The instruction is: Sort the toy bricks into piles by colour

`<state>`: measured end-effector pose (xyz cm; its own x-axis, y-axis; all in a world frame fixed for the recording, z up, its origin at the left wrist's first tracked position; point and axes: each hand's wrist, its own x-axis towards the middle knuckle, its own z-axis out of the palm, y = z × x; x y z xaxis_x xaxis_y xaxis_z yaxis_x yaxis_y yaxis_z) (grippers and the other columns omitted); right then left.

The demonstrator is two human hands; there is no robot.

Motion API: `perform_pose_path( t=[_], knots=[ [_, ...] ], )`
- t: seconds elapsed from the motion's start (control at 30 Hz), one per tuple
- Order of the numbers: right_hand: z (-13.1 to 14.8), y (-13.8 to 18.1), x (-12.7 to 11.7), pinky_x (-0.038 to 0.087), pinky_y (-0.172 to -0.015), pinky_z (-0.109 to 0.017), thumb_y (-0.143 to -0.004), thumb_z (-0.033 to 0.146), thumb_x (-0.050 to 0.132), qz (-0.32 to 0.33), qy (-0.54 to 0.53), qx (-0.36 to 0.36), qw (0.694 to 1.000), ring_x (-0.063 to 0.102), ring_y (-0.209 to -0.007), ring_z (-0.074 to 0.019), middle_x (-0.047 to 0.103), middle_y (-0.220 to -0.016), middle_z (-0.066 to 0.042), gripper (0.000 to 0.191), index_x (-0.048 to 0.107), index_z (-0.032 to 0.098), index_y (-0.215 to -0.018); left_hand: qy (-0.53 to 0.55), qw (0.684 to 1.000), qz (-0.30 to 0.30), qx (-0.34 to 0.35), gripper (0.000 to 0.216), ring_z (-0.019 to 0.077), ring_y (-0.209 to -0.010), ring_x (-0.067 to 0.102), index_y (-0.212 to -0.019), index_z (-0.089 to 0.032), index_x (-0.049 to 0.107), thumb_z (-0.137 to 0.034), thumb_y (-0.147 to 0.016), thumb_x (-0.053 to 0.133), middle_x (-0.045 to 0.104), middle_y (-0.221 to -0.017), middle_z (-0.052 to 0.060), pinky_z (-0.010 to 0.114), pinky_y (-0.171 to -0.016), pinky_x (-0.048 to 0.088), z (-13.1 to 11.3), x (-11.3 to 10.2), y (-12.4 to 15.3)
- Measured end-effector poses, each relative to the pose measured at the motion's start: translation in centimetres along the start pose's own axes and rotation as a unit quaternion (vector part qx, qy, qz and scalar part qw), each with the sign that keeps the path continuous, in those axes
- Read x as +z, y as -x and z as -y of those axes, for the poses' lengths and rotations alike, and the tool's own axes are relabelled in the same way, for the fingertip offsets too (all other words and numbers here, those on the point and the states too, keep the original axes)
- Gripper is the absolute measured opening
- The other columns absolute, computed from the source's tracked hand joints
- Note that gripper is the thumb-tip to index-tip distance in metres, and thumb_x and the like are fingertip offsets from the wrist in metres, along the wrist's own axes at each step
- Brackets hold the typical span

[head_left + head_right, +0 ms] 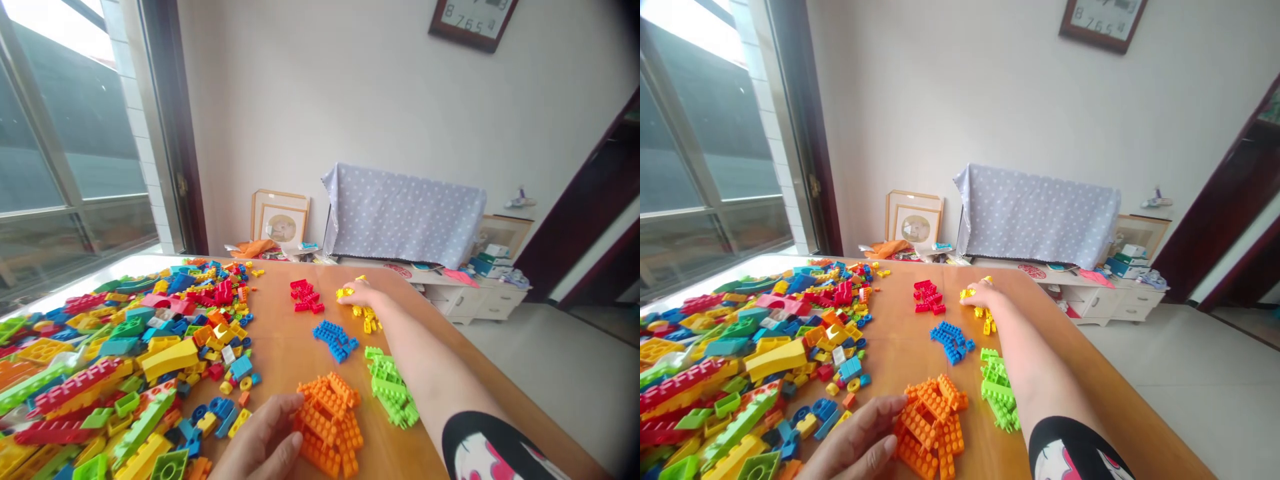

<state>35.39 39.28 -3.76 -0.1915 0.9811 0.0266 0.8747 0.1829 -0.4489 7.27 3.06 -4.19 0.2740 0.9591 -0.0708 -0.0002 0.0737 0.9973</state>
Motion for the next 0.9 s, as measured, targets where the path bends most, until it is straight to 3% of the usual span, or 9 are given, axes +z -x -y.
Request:
perform_pose_path(
  t=[0.33,0.47,0.57,0.7,0.8,0.9],
  knots=[
    [0.1,5.1,-1.1,0.048,-0.103,-0.039,-0.047,0.046,0.095,0.016,-0.070,-0.046,0.996,0.065,-0.114,-0.0315,0.070,-0.127,-0.006,0.067,0.079,0.027,-0.109,-0.021,0.999,-0.032,0.015,0.048,0.0308,-0.129,0.061,-0.123,-0.032,0.072,-0.057,-0.082,0.072,0.071,-0.131,0.005,0.041,-0.112,0.051,0.7,-0.1,-0.1],
    [0.2,5.4,-2.5,0.054,-0.090,-0.034,-0.066,0.048,0.083,-0.005,-0.117,-0.046,0.992,0.070,-0.098,-0.0258,0.078,-0.104,-0.003,0.038,0.080,0.023,-0.094,0.011,0.999,-0.050,0.016,0.050,0.0323,-0.126,0.063,-0.118,-0.031,0.074,-0.058,-0.076,0.076,0.074,-0.126,0.005,0.041,-0.109,0.053,0.2,0.1,0.1],
    [-0.4,4.8,-3.3,0.054,-0.084,-0.032,-0.085,0.048,0.059,-0.086,-0.123,-0.005,0.989,0.069,-0.092,-0.0225,0.077,-0.098,-0.003,0.035,0.077,0.020,-0.097,0.026,0.997,-0.070,0.008,0.050,0.0333,-0.126,0.063,-0.115,-0.030,0.075,-0.059,-0.074,0.077,0.075,-0.124,0.005,0.043,-0.108,0.053,-0.2,0.0,0.2],
    [-1.8,3.1,-3.4,0.051,-0.085,-0.034,-0.086,0.036,0.051,-0.159,-0.091,0.068,0.981,0.068,-0.094,-0.0246,0.076,-0.102,-0.007,0.034,0.074,0.018,-0.103,0.035,0.997,-0.066,-0.001,0.050,0.0338,-0.126,0.063,-0.115,-0.031,0.075,-0.060,-0.075,0.077,0.075,-0.124,0.005,0.045,-0.109,0.052,-0.2,-0.1,0.0],
    [-2.4,1.7,-2.9,0.049,-0.091,-0.033,-0.083,0.030,0.056,-0.143,-0.067,0.088,0.984,0.067,-0.104,-0.0248,0.074,-0.115,-0.008,0.038,0.071,0.020,-0.116,0.046,0.997,-0.057,-0.006,0.050,0.0334,-0.126,0.063,-0.115,-0.030,0.075,-0.060,-0.075,0.077,0.074,-0.125,0.007,0.044,-0.109,0.053,0.1,-0.2,-0.1],
    [-2.4,0.4,-2.1,0.048,-0.096,-0.030,-0.083,0.029,0.060,-0.107,-0.046,0.093,0.989,0.063,-0.118,-0.0234,0.065,-0.138,-0.009,0.060,0.057,0.023,-0.142,0.060,0.997,-0.042,-0.008,0.052,0.0322,-0.127,0.062,-0.118,-0.027,0.073,-0.059,-0.077,0.076,0.072,-0.128,0.007,0.042,-0.109,0.053,0.2,-0.1,0.0]
  ],
)
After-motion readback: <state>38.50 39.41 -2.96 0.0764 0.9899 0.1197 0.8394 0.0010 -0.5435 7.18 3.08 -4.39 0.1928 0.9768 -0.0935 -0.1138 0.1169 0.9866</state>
